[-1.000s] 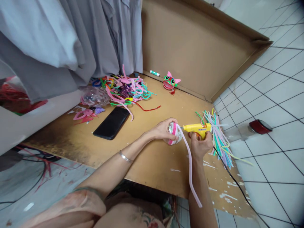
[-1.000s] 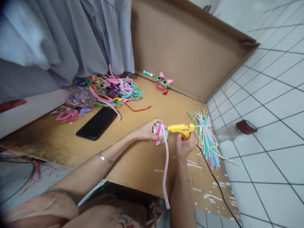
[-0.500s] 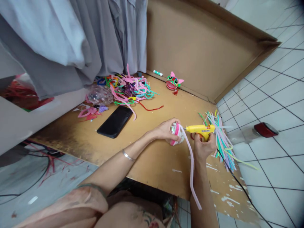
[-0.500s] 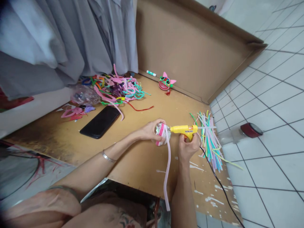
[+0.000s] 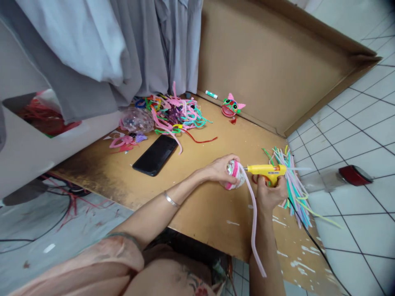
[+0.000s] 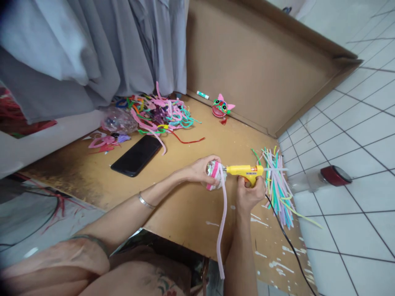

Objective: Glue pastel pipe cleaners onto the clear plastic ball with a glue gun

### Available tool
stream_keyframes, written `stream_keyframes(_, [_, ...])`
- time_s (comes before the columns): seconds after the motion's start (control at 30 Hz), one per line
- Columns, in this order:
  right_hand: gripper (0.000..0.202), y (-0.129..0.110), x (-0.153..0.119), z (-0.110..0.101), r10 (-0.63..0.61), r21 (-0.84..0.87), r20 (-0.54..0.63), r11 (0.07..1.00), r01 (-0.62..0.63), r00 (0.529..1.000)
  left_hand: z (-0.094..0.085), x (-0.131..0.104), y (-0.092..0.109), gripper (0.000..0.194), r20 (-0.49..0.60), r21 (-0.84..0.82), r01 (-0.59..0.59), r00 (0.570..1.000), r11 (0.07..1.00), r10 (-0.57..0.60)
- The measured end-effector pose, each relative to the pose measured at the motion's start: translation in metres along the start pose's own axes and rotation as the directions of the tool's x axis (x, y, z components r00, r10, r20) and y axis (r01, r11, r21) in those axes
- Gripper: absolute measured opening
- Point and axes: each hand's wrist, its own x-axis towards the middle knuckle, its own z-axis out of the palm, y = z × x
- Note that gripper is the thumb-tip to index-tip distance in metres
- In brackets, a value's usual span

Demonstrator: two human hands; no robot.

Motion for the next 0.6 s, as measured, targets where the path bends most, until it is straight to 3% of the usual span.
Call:
stream_keyframes(0.1, [0.026,-0.0018,0.0,0.0001,0.041,-0.012,-0.071,0.999,-0.042,0.997,0.0001,0.0001,-0.0005,0.059,0.001,0.011,0.0,1.0,1.0,0.0])
stream_keyframes(0.6, [0.023,-0.0045,-0.0005,-0.002,0.03,0.002,-0.077,1.0,-0.03,0.997,-0.0008,-0.0013,0.0003,0.058,0.019,-0.004,-0.01,1.0,1.0,0.011])
